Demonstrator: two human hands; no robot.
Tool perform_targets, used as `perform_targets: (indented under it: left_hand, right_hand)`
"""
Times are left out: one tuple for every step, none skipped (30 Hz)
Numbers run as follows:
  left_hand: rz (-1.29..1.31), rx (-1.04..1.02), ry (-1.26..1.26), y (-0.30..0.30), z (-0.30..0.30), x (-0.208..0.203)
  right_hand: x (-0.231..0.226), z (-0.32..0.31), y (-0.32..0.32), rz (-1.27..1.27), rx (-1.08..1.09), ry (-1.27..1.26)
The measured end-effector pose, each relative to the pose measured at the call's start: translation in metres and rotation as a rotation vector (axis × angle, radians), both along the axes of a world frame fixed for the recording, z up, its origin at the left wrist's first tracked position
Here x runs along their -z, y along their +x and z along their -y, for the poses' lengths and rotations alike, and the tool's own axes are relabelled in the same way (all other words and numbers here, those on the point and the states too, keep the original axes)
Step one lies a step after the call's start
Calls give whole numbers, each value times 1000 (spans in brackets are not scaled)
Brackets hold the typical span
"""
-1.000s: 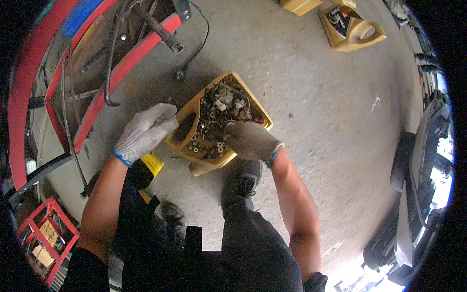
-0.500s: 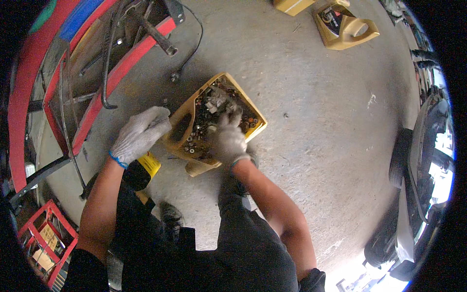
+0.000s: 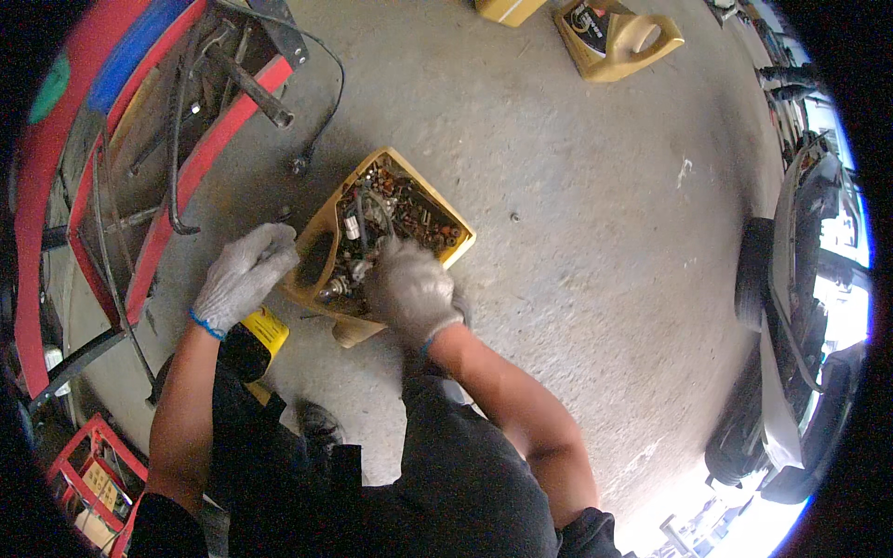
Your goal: The person sorts through small metal parts in yellow containers, then walks to a white car and uses a socket wrench to tighten bolts on the front bumper area.
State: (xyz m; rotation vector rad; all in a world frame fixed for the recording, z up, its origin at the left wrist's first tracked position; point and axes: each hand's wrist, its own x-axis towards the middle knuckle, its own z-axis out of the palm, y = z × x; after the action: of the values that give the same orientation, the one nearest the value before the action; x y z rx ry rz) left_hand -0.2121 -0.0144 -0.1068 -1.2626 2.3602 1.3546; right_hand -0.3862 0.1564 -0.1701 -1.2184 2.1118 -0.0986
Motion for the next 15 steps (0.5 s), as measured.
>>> perform_targets:
  left_hand:
    - [9,1,4,0,0,0]
    - [15,1,9,0,0,0]
    - [18,12,16,-2,-1,0]
    - [21,23,22,-4,-2,0]
    - [24,29,23,-4,-2,-1]
    - [23,39,24,-5,-2,-1]
    - [22,50,25,-6,-2,-1]
    - [30,42,38,-5,-1,0]
    - [36,27,52,-1,-1,3]
    - [42,12,67,1,0,6]
    - [17,29,48,-6,-1,4]
    - [5,29,28,-6,-1,4]
    - [-7,30,8,-6,-1,5]
    - [-16,34,23,-6,-2,5]
    - [-27,27,36,-6,-2,6]
  right_hand:
    - [0,8,-5,-56,79,51]
    - [0,16,-10,-113,158,102]
    - [4,20,-7,-99,151,143]
    - [14,24,0,-84,144,183]
    - [25,28,9,-63,134,224]
    - [32,29,15,-45,102,231]
    - [46,24,25,-46,27,163]
    - [55,18,36,-47,-51,93]
    - [39,19,41,79,-55,129]
    - [22,21,46,205,-58,165]
    - [50,6,60,108,-132,100]
    - [49,2,62,177,-78,85]
    - [48,0,64,246,-23,70]
    - [43,-1,67,317,35,55]
    - [27,-1,65,226,-9,56]
